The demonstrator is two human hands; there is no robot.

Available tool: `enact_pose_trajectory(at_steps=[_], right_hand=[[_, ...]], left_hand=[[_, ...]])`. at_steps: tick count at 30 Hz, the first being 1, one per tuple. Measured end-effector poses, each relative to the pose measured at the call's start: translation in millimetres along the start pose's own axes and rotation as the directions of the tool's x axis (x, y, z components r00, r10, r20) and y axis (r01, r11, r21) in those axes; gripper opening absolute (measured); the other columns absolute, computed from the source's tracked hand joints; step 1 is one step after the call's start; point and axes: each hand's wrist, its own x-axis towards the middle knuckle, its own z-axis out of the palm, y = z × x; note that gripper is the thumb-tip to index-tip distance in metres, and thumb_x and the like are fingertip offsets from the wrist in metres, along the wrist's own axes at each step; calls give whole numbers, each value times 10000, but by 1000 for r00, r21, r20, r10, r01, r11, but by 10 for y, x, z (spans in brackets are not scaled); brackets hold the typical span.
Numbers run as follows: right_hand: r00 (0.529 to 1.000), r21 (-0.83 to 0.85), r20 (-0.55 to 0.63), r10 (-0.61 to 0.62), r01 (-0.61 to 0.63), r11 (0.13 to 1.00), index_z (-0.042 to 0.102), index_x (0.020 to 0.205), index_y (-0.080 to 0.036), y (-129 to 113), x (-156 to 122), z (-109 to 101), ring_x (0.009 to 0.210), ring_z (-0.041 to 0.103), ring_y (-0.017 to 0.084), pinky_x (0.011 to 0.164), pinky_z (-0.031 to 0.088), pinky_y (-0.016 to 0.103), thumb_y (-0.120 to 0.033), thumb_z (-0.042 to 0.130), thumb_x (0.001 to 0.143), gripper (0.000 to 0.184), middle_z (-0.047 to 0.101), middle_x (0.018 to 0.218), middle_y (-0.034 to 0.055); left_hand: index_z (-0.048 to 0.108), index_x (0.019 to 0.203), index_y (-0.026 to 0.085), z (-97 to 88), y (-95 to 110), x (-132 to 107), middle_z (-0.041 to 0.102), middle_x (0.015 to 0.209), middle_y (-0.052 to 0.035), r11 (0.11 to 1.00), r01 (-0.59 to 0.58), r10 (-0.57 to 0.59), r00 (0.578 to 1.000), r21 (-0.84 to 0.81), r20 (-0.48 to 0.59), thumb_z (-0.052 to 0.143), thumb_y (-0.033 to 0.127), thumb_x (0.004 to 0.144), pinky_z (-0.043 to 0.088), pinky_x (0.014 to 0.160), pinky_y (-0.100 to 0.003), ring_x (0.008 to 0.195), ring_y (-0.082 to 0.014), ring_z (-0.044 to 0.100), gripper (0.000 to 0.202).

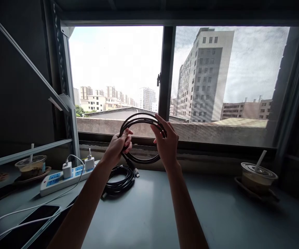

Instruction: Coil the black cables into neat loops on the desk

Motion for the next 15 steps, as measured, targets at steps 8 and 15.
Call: enact_pose_trajectory(at_steps=[8, 15], right_hand=[[996, -83, -11, 85, -85, 993, 646, 1070, -218, 155, 36, -71, 383, 492, 92, 412, 368, 225, -454, 573, 781, 380, 626, 702, 1], [997, -196, -3, 74, -73, 978, 641, 1061, -195, 169, 19, -42, 395, 507, 113, 480, 403, 247, -449, 526, 815, 372, 599, 626, -4]], left_hand=[[466, 713, 151, 2, -40, 12, 300, 408, 109, 998, 59, -59, 991, 6, 117, 616, 374, 774, 186, 328, -140, 309, -15, 298, 275], [495, 741, 150, 1, -44, 27, 307, 404, 105, 999, 52, -51, 995, -5, 84, 630, 541, 697, 176, 334, -152, 308, -8, 272, 415]])
